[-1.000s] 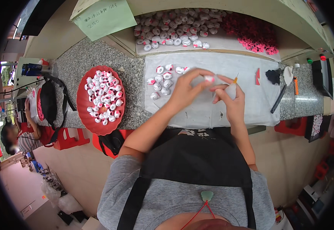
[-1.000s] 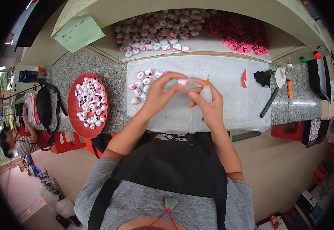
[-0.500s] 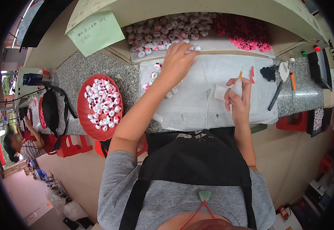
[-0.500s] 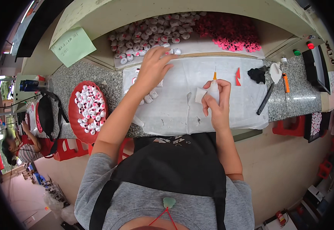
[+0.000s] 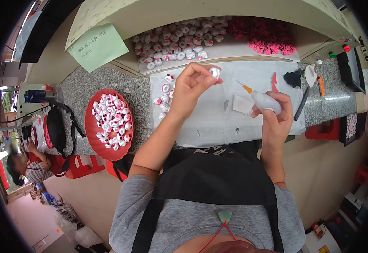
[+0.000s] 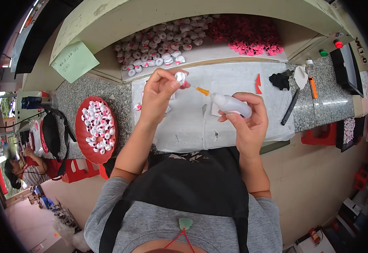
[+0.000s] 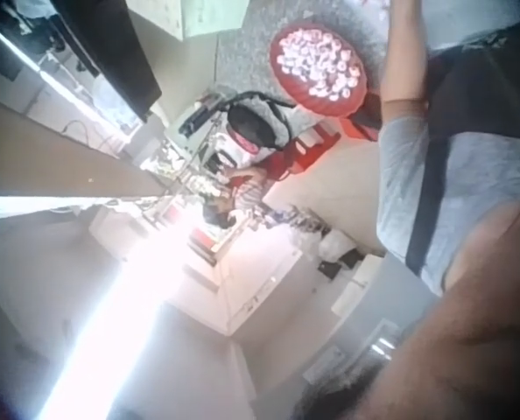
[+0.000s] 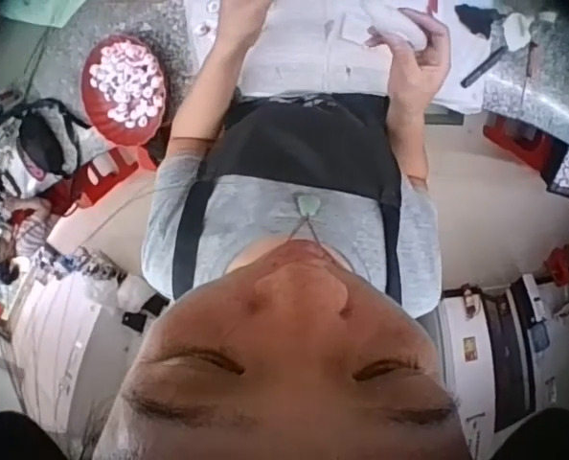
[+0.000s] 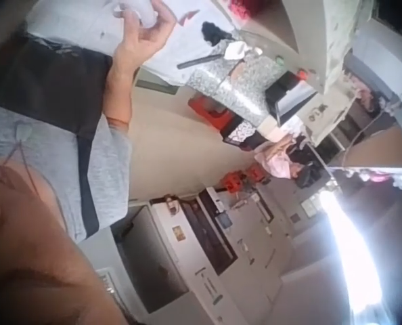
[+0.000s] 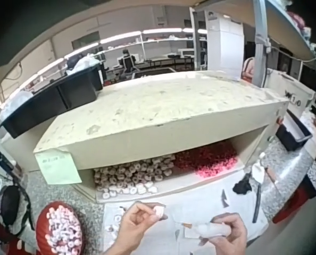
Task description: Applying glue and joining small toy parts to assemble character figurines at a factory workbench.
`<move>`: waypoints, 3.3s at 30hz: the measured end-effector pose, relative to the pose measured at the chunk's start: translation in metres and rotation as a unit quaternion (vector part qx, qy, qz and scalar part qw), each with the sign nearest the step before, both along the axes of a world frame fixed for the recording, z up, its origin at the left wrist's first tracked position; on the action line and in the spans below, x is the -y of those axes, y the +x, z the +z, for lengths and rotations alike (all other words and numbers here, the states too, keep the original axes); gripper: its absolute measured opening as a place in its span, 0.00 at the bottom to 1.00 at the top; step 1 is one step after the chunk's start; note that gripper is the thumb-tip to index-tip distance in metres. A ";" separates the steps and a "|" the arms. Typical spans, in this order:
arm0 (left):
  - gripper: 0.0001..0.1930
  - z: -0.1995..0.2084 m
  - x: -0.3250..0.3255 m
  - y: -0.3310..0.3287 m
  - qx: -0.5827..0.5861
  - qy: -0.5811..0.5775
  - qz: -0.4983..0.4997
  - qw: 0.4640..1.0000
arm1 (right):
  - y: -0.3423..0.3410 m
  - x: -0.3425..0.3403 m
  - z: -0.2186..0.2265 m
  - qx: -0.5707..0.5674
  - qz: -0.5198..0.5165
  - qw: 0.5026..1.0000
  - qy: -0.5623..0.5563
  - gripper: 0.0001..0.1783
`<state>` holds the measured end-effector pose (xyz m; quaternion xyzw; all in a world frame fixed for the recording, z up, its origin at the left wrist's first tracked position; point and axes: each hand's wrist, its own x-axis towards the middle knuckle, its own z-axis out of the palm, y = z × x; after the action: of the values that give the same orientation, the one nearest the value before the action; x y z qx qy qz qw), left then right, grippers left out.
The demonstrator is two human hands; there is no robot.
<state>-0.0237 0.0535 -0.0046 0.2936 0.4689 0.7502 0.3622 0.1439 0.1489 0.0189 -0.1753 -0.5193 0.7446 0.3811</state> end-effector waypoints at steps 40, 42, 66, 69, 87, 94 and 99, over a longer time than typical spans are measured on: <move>0.16 0.008 0.043 0.039 0.051 0.055 0.088 0.993 | -0.004 0.030 0.018 -0.049 -0.007 0.917 0.396 0.21; 0.17 0.008 0.043 0.038 0.050 0.057 0.088 0.993 | -0.004 0.030 0.018 -0.055 -0.015 0.919 0.391 0.21; 0.17 0.006 0.043 0.040 0.000 0.042 0.088 0.995 | -0.005 0.030 0.016 -0.053 -0.022 0.913 0.404 0.22; 0.17 0.002 0.044 0.038 -0.072 0.031 0.092 0.993 | -0.006 0.030 0.015 -0.047 -0.023 0.911 0.408 0.22; 0.16 0.003 0.044 0.034 -0.173 0.027 0.092 0.980 | -0.005 0.033 0.015 -0.033 -0.029 0.927 0.372 0.20; 0.17 0.004 0.049 0.026 -0.092 0.042 0.129 0.987 | -0.011 0.014 0.008 -0.025 -0.051 0.955 0.290 0.20; 0.18 0.001 0.055 0.013 -0.013 0.027 0.140 0.990 | -0.031 -0.040 -0.017 0.103 0.014 0.989 0.104 0.15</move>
<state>-0.0112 -0.0014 -0.0032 0.2442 0.4897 0.8019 0.2400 0.1130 0.1891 0.0016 -0.2030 -0.6326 0.6697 0.3318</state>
